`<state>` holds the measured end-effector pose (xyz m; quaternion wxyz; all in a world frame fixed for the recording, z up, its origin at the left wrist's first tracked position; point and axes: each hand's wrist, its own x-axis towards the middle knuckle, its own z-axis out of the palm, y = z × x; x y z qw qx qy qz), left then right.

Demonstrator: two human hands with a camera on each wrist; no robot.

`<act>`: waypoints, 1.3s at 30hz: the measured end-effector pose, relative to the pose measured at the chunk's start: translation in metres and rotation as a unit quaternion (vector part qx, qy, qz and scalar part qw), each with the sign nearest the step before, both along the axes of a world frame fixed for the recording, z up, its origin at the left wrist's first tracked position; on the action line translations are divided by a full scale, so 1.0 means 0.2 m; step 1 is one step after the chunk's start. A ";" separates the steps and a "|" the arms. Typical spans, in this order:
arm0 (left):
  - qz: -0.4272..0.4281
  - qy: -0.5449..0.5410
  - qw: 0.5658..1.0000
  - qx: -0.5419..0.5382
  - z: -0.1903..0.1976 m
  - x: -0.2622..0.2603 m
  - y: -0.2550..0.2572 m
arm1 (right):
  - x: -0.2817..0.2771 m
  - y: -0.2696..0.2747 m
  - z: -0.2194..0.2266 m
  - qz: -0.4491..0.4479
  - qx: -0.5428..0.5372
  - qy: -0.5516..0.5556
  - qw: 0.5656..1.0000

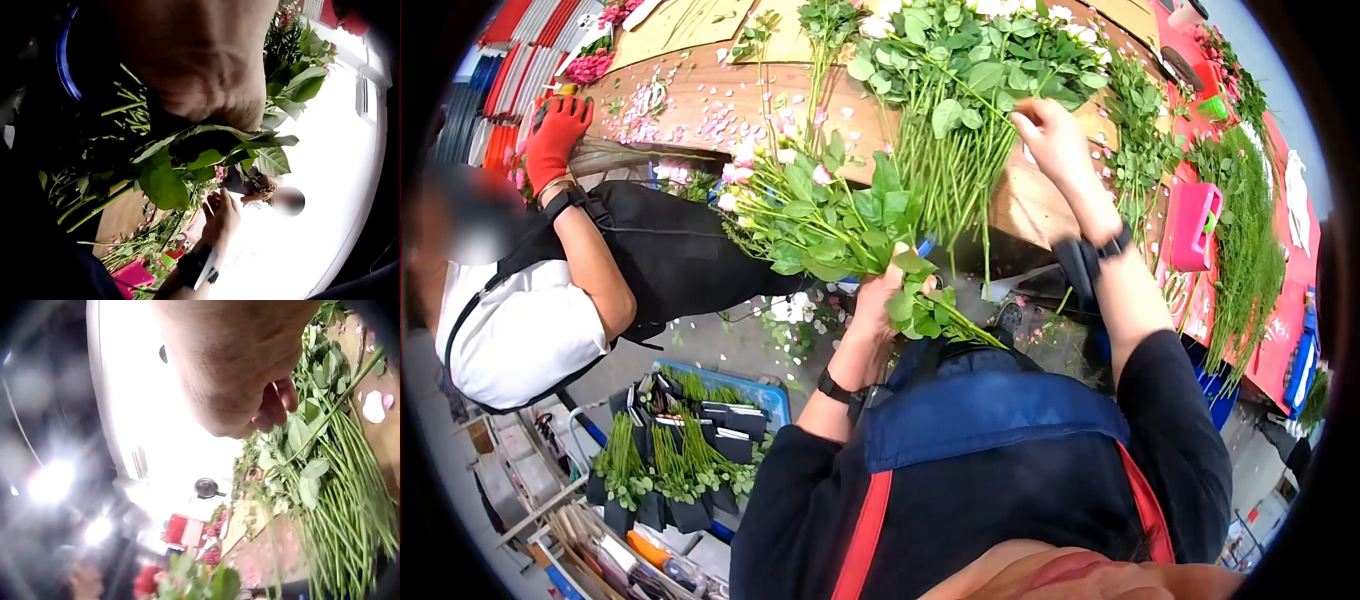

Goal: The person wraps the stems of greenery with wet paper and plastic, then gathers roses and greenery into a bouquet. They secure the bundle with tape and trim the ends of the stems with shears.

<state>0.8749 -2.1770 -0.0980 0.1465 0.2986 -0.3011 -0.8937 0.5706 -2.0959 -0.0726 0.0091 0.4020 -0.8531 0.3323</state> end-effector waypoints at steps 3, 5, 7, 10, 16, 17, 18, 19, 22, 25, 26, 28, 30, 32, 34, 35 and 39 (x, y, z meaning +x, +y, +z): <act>0.001 -0.039 0.997 0.067 0.01 0.04 -0.09 | -0.12 -0.24 -0.26 -0.061 0.174 -0.037 0.982; 0.003 -0.061 0.994 0.086 -0.03 0.05 -0.17 | -0.13 -0.28 -0.34 -0.040 0.063 -0.223 0.972; 0.014 -0.084 0.993 0.076 -0.04 0.06 -0.22 | 0.00 -0.25 -0.29 -0.050 -0.055 -0.218 0.973; 0.022 -0.082 0.995 0.056 -0.01 0.03 -0.27 | 0.30 -0.08 -0.11 -0.046 -0.046 -0.126 0.990; -0.044 -0.063 0.995 0.063 0.08 0.01 -0.30 | 0.91 0.13 -0.05 0.003 -0.083 -0.434 0.897; -0.067 -0.029 0.997 0.034 0.14 0.01 -0.29 | 0.95 0.12 -0.09 0.033 -0.069 -0.429 0.900; -0.101 -0.027 0.992 0.070 0.10 0.02 -0.29 | 0.98 0.11 -0.11 0.059 -0.056 -0.421 0.904; -0.079 0.004 0.995 0.067 0.05 0.01 -0.28 | 0.98 0.09 -0.11 0.117 -0.044 -0.359 0.925; -0.064 -0.043 0.993 0.087 0.01 0.00 -0.27 | 0.76 0.09 -0.14 0.208 0.035 -0.189 0.959; -0.063 -0.027 0.994 0.087 0.01 -0.04 -0.27 | 0.21 0.09 -0.43 -0.152 -0.036 -0.145 0.977; -0.058 -0.029 0.995 0.073 0.01 -0.05 -0.27 | 0.11 0.06 -0.42 -0.196 -0.017 -0.166 0.966; -0.066 -0.014 0.993 0.098 -0.03 -0.05 -0.26 | -0.08 -0.02 -0.54 -0.262 0.048 -0.227 0.937; -0.058 -0.019 0.993 0.097 -0.02 -0.06 -0.24 | -0.07 -0.15 -0.47 -0.241 0.170 -0.235 0.926; -0.063 -0.032 0.994 0.082 0.01 -0.07 -0.23 | -0.03 -0.19 -0.48 -0.221 0.180 -0.076 0.956; -0.073 -0.042 0.994 0.075 0.02 -0.07 -0.24 | -0.10 -0.14 -0.69 -0.258 0.083 -0.132 0.954; -0.079 -0.047 0.993 0.076 0.01 -0.07 -0.25 | -0.15 -0.09 -0.82 -0.281 0.035 -0.167 0.944; -0.092 -0.035 0.992 0.084 -0.03 -0.06 -0.25 | 0.00 0.03 -0.56 -0.295 -0.253 -0.318 0.865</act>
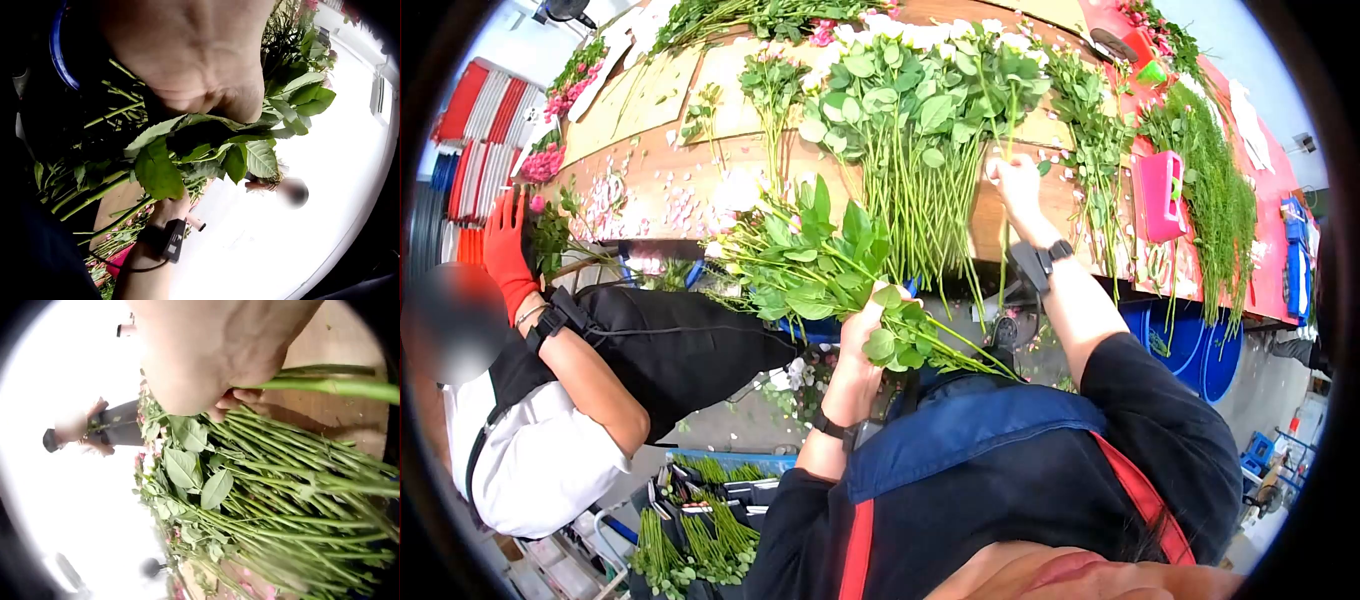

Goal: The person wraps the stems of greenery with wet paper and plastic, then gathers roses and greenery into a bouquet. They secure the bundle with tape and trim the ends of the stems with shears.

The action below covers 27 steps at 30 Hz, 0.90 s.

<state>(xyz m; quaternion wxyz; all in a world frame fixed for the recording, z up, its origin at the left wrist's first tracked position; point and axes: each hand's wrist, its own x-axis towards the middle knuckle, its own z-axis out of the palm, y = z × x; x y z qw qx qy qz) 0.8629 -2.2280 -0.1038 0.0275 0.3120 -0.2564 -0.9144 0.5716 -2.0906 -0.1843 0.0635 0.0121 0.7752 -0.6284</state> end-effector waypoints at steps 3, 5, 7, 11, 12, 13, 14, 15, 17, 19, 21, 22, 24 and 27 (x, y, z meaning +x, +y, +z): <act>0.009 -0.019 1.000 -0.005 0.02 -0.02 0.01 | 0.11 0.14 0.10 0.029 -0.043 0.065 0.997; 0.019 -0.050 0.999 0.010 0.04 -0.05 0.01 | 0.31 0.19 0.31 0.062 -0.033 0.063 0.996; 0.021 -0.024 0.999 -0.010 0.05 -0.07 0.02 | 0.49 0.28 0.36 0.106 -0.056 -0.005 0.993; 0.021 -0.022 1.000 0.008 0.05 -0.09 0.02 | 0.81 0.39 0.40 0.225 -0.012 -0.012 0.974; 0.007 -0.006 0.999 0.031 0.06 -0.08 0.01 | 0.86 0.41 0.37 0.266 0.004 0.006 0.964; -0.021 0.010 0.999 0.028 0.06 -0.08 0.00 | 0.89 0.42 0.34 0.305 0.020 0.026 0.952; -0.036 -0.003 0.999 -0.002 0.08 -0.08 0.01 | 0.91 0.42 0.34 0.349 0.040 0.035 0.936; -0.052 -0.017 0.998 -0.032 0.12 -0.09 0.01 | 0.92 0.41 0.35 0.392 0.081 0.089 0.912; -0.028 -0.003 0.999 -0.044 0.08 -0.09 0.04 | 0.91 0.38 0.36 0.434 0.127 0.202 0.869; -0.024 0.007 0.998 -0.050 0.10 -0.08 0.04 | 0.91 0.34 0.42 0.465 0.148 0.242 0.839; -0.044 0.017 0.998 -0.048 0.13 -0.10 0.02 | 0.91 0.33 0.42 0.499 0.159 0.255 0.813; -0.072 -0.007 0.997 -0.011 0.10 -0.10 0.00 | 0.92 0.32 0.38 0.491 0.131 0.280 0.815; -0.060 0.014 0.998 -0.026 0.05 -0.08 0.00 | 0.89 0.31 0.41 0.560 0.157 0.235 0.779; -0.042 0.010 0.999 -0.001 0.05 -0.07 0.02 | 0.69 0.25 0.47 0.569 0.144 0.190 0.787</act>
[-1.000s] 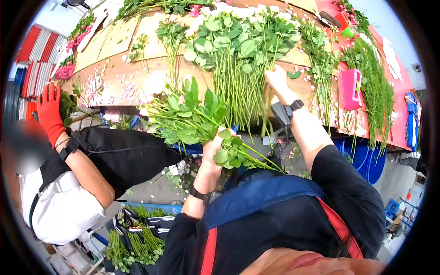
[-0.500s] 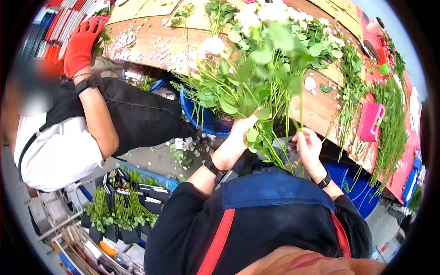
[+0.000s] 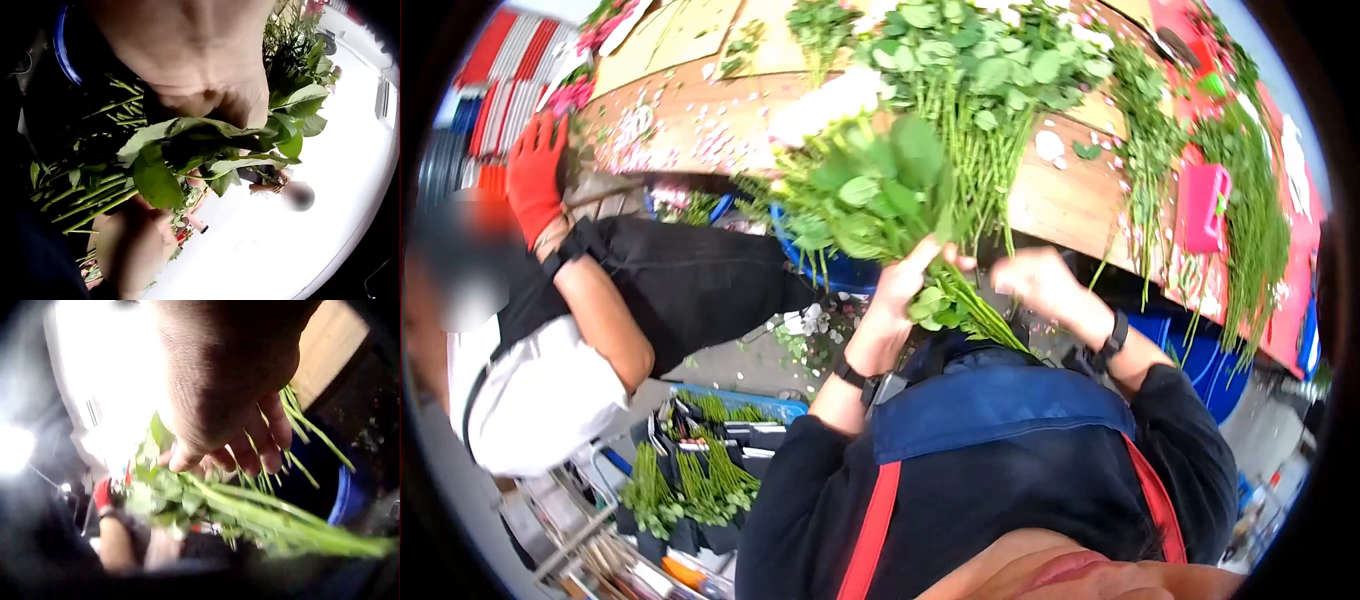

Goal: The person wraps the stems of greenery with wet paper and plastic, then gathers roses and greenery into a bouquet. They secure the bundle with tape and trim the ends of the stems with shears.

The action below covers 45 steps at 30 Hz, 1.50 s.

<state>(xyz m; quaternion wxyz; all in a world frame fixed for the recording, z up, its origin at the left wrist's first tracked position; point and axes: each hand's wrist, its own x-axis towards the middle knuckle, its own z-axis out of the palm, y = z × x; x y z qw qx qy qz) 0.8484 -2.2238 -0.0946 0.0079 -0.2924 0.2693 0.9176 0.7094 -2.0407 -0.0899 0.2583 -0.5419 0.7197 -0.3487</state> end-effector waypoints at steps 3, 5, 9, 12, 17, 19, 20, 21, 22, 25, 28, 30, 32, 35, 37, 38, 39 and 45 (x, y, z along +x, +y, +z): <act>0.016 0.062 0.997 0.052 -0.10 0.04 -0.01 | -0.41 -0.10 -0.24 -0.321 0.024 -0.011 0.947; 0.007 0.080 0.994 0.071 -0.11 0.04 -0.01 | -0.66 -0.19 -0.40 -0.385 0.016 0.006 0.923; 0.013 0.088 0.996 0.024 -0.11 0.03 0.00 | -0.83 -0.41 -0.40 -0.446 0.173 0.023 0.878; 0.013 0.083 0.996 0.019 -0.12 0.03 0.00 | -0.92 -0.46 -0.50 -0.476 0.186 -0.033 0.859; 0.019 0.067 0.997 0.025 -0.06 0.02 0.00 | -0.87 -0.31 -0.49 -0.538 0.017 0.046 0.841; 0.017 0.053 0.998 0.023 -0.01 -0.01 0.00 | -0.83 -0.22 -0.47 -0.534 0.005 0.001 0.845; 0.019 0.043 0.999 0.022 0.00 0.00 0.01 | -0.84 -0.23 -0.48 -0.534 -0.040 -0.029 0.844; -0.022 0.028 0.999 0.041 -0.07 0.01 -0.01 | -0.85 -0.24 -0.52 -0.533 -0.084 -0.064 0.839; -0.003 0.011 0.997 0.071 -0.06 0.00 0.00 | -0.86 -0.27 -0.57 -0.531 -0.130 -0.100 0.831; -0.004 0.017 0.999 0.051 -0.02 -0.02 0.05 | -0.97 -0.33 -0.67 -0.561 0.015 -0.067 0.825; -0.022 -0.034 0.998 0.045 -0.02 -0.01 0.07 | -1.05 -0.39 -0.77 -0.516 0.091 -0.066 0.849; -0.021 -0.042 0.998 0.049 -0.02 0.02 0.07 | -0.99 -0.43 -0.55 -0.538 0.113 -0.160 0.820; -0.003 -0.027 0.999 0.043 -0.08 0.05 0.07 | -1.07 -0.37 -0.73 -0.528 -0.009 -0.285 0.800; 0.007 -0.028 0.999 0.045 -0.09 0.09 0.06 | -0.98 -0.42 -0.54 -0.537 0.051 -0.248 0.805; 0.009 -0.024 0.998 0.049 -0.10 0.10 0.06 | -0.96 -0.46 -0.40 -0.493 0.160 -0.101 0.849; 0.007 -0.028 0.999 0.046 -0.09 0.10 0.06 | -1.02 -0.48 -0.49 -0.485 0.198 0.018 0.851; 0.004 -0.032 0.999 0.042 -0.08 0.11 0.06 | -1.01 -0.49 -0.48 -0.497 0.181 0.032 0.848; 0.038 -0.023 0.998 0.054 0.00 0.11 0.08 | -0.96 -0.36 -0.51 -0.563 0.013 0.048 0.825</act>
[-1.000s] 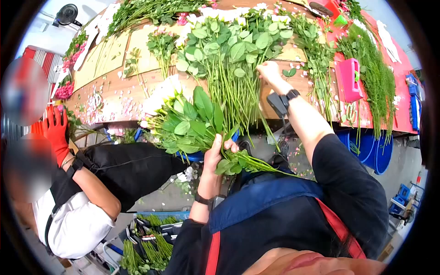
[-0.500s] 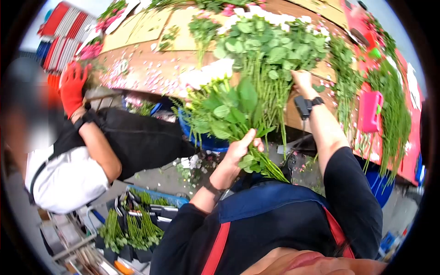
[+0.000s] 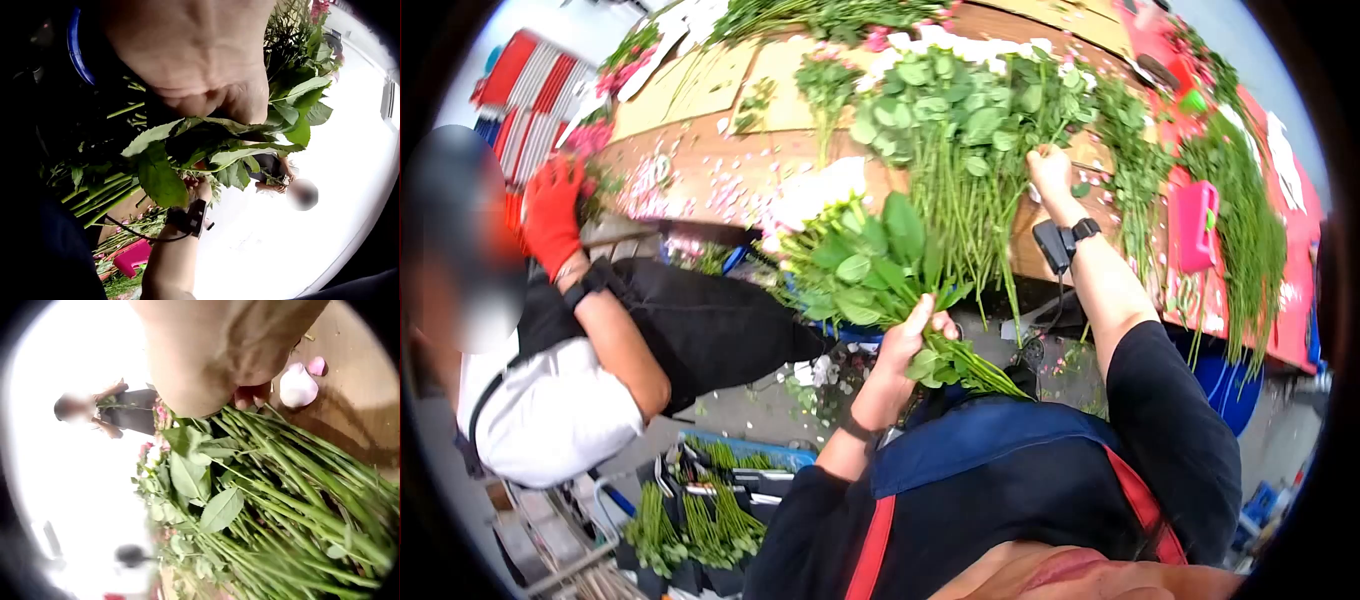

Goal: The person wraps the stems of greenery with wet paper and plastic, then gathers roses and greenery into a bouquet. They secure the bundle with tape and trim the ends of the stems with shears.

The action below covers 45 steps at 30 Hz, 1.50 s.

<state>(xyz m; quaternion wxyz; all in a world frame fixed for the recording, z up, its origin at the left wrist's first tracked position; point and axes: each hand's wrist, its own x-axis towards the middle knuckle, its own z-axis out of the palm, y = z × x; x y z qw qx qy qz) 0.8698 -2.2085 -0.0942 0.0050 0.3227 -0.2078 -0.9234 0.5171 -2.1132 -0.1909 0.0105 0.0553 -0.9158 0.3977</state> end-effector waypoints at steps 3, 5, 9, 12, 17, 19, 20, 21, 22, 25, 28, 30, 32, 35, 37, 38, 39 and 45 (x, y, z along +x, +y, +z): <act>0.001 0.039 0.999 0.020 -0.02 0.01 0.00 | 0.12 0.12 0.25 0.044 -0.108 0.003 0.993; -0.005 0.046 0.999 0.011 0.00 -0.01 0.00 | 0.20 0.24 0.41 0.124 -0.204 0.072 0.968; -0.045 0.074 0.996 -0.020 0.01 -0.09 0.01 | 0.36 0.48 0.84 0.106 -0.421 0.049 0.900; -0.091 0.028 0.992 -0.088 0.12 -0.16 0.02 | 0.45 0.69 1.14 0.116 -0.348 0.100 0.925; -0.103 0.092 0.987 -0.081 0.11 -0.28 0.15 | 0.87 0.83 1.10 0.092 -0.214 0.076 0.969; -0.146 0.091 0.981 -0.088 0.13 -0.33 0.19 | 0.98 0.87 0.92 0.204 -0.168 0.042 0.964; -0.140 0.151 0.969 -0.134 0.12 -0.36 0.22 | 1.05 0.84 0.90 0.227 -0.122 0.038 0.966; -0.132 0.209 0.952 -0.180 0.12 -0.38 0.25 | 1.10 0.79 0.89 0.250 -0.076 0.034 0.965; -0.142 0.177 0.969 -0.100 0.21 -0.36 0.28 | 1.11 0.75 0.87 0.286 -0.065 0.068 0.954; -0.156 0.132 0.972 -0.115 0.30 -0.39 0.37 | 1.13 0.76 0.85 0.319 -0.073 0.062 0.943; -0.210 0.156 0.961 -0.086 0.27 -0.38 0.44 | 1.09 0.89 0.86 0.317 -0.035 0.040 0.947; -0.222 0.166 0.952 -0.132 0.25 -0.43 0.55 | 1.05 1.00 0.85 0.313 0.017 -0.027 0.949; -0.240 0.142 0.954 -0.113 0.40 -0.47 0.64 | 1.01 1.10 0.84 0.336 0.067 0.049 0.938; -0.199 0.122 0.963 -0.138 0.49 -0.62 0.86 | 0.93 1.27 0.78 0.378 0.155 0.034 0.912; -0.142 0.082 0.973 -0.159 0.29 -0.76 1.04 | 0.87 1.37 0.77 0.372 0.017 -0.073 0.925; -0.128 0.051 0.983 -0.120 0.28 -0.81 1.12 | 0.84 1.41 0.79 0.344 0.026 -0.105 0.933; -0.113 0.022 0.990 -0.083 0.28 -0.87 1.20 | 0.81 1.46 0.80 0.316 0.035 -0.134 0.938; -0.157 0.149 0.973 -0.085 0.32 -1.10 1.54 | 0.45 1.88 0.74 0.254 -0.021 -0.095 0.962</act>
